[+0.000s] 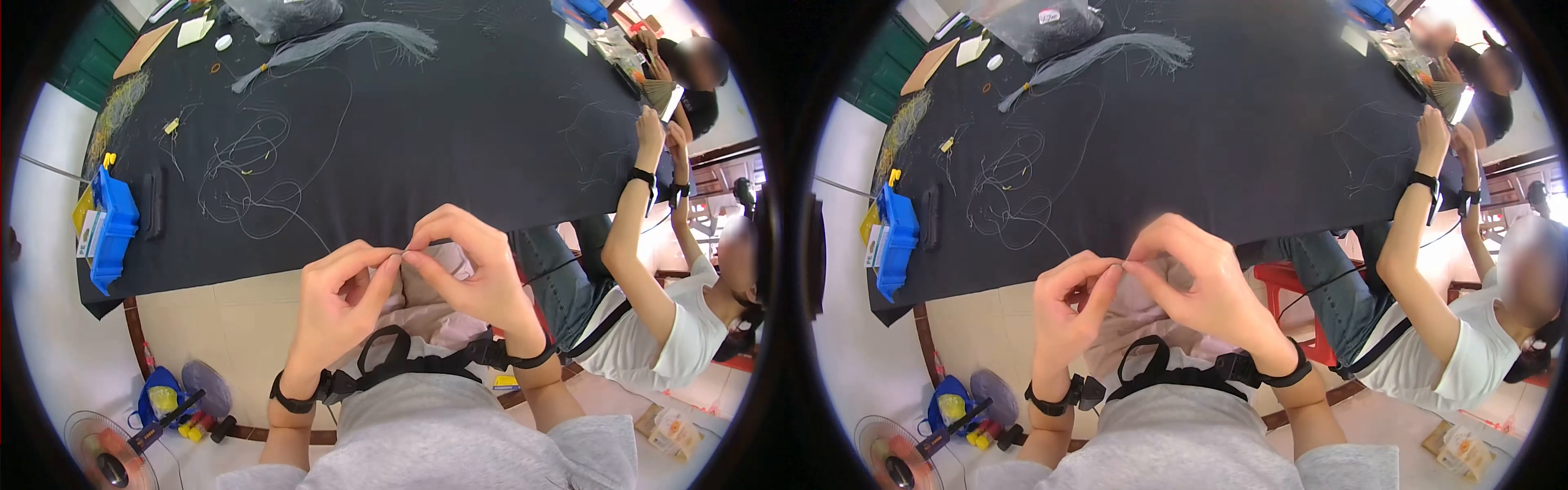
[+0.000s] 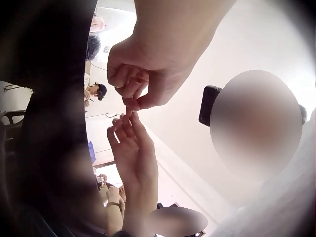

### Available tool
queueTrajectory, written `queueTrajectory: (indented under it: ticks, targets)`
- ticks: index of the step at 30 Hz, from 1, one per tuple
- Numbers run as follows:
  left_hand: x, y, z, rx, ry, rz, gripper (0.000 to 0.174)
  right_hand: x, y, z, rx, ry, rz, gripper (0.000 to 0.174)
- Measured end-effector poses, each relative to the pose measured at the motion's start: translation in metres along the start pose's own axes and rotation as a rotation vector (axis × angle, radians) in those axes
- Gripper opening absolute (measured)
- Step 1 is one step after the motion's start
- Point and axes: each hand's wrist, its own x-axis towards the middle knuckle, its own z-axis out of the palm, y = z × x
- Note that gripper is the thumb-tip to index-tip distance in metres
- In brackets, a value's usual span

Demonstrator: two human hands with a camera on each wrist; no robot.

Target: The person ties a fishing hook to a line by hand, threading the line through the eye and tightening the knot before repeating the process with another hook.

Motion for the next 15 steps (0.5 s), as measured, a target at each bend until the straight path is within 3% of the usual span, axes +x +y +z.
queueTrajectory:
  ticks: [15]
  targets:
    - [-0.012, 0.005, 0.006, -0.03, -0.011, 0.053, 0.007, -0.02, -0.004, 0.004, 0.139, 0.067, -0.005, 0.01]
